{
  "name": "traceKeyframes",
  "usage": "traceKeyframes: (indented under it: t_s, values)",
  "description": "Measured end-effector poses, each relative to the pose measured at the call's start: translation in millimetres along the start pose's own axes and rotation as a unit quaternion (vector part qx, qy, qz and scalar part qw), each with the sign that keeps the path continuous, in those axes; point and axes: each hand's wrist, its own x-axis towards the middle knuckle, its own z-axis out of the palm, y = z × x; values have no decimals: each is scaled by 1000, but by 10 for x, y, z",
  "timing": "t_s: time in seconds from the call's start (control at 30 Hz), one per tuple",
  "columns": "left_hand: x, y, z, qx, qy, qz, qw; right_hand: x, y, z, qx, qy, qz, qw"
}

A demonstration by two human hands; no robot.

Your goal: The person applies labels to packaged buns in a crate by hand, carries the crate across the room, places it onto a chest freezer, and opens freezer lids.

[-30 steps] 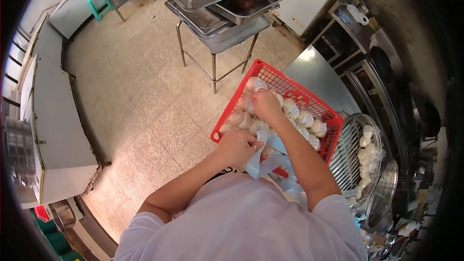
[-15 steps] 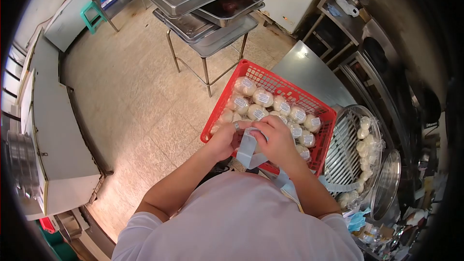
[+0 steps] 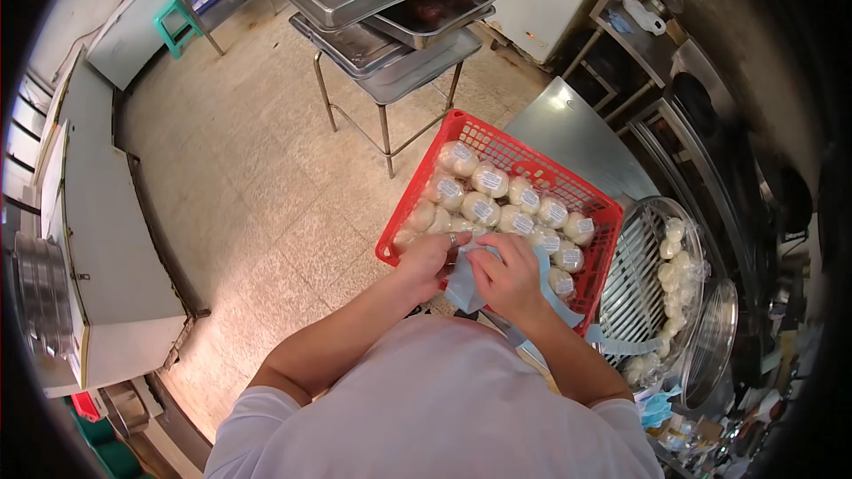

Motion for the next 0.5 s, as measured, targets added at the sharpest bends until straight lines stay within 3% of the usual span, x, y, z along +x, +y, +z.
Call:
traceKeyframes:
  t_s: [0.07,0.2,0.27,0.37,0.5]
  values:
    - [-63,43,17,31,4,52,998,49,-75,-95,19,-8,-16,1000]
    - [-44,29,-45,111,1,129,985,368,-145,-374,111,12,64,992]
    - [-99,49,-22,55,9,118,991,526,-85,-455,108,-25,120,987]
    - [-108,82,-32,46,-10,110,993,509,-177,-310,89,-114,121,982]
    - [-195,151,-72,94,7,103,990,381,-144,-41,38,-94,93,990]
